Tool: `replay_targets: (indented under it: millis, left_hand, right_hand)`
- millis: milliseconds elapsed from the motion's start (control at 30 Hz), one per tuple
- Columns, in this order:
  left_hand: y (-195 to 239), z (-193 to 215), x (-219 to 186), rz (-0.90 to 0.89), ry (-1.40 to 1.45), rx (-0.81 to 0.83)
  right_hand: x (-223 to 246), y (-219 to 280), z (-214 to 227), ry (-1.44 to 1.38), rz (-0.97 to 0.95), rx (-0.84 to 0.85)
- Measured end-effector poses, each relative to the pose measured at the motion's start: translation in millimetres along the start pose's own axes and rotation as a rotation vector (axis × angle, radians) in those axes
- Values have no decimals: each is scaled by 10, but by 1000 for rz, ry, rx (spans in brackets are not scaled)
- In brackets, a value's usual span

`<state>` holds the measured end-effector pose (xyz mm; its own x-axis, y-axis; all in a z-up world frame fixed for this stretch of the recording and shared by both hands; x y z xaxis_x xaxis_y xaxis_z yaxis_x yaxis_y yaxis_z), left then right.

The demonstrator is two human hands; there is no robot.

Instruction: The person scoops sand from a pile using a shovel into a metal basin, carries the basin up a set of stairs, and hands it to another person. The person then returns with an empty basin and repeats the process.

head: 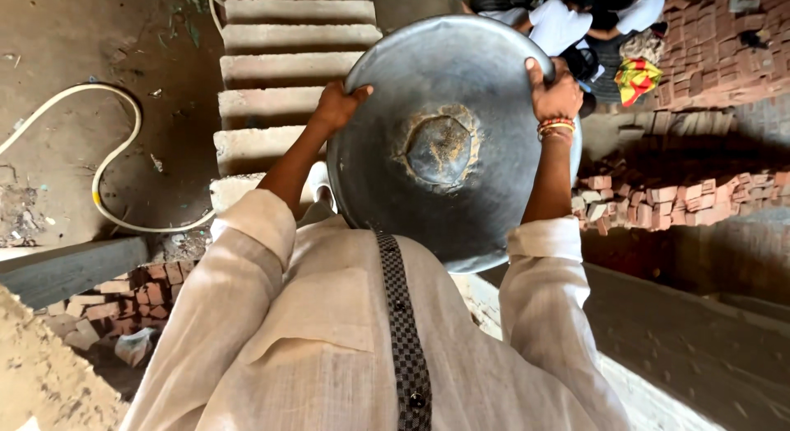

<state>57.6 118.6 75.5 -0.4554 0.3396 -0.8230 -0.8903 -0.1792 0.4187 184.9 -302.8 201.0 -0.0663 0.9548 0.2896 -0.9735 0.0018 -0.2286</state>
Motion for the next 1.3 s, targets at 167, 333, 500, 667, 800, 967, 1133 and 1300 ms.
replay_targets:
  millis: [167,333,500,667,800,967,1133,1300]
  left_hand:
    - [-136,48,-137,-20,145,-29]
    - [-532,96,-112,-48,199,-47]
    - [-946,307,347,-35,136,-128]
    - [-905,509,817,81,392,-139]
    - [-779,599,967,95,555,-168]
    - [-853,752,1085,140,400,-294]
    - [-1262,967,1388,194,278,-423]
    - [-1687,1094,1581,172,186,-429]
  right_hand:
    - [166,-280,-42,-21,57,-27]
    - [248,-543,-323,-20,69,-62]
    - [459,-901,-968,8,84,-52]
    - [1183,-1294,-1261,-3,293,-21]
    - [1550,-1346,-1411,-4,335,-2]
    - [1670,-1536,-1846,-38,414,55]
    - [1836,-1731,-2447,-88,378,88]
    - [1955,-1921,-2984,-208,382,77]
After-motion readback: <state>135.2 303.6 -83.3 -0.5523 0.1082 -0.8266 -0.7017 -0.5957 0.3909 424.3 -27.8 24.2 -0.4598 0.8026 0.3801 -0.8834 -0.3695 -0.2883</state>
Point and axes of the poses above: each hand's wrist, its own y-axis away from the middle knuckle, its own z-axis out of the back of the hand, x = y × z, the point moved 5 cm from there along -y, towards the middle knuckle, and after that the axes turned 2 degrees about z, right-handed, at the moved point
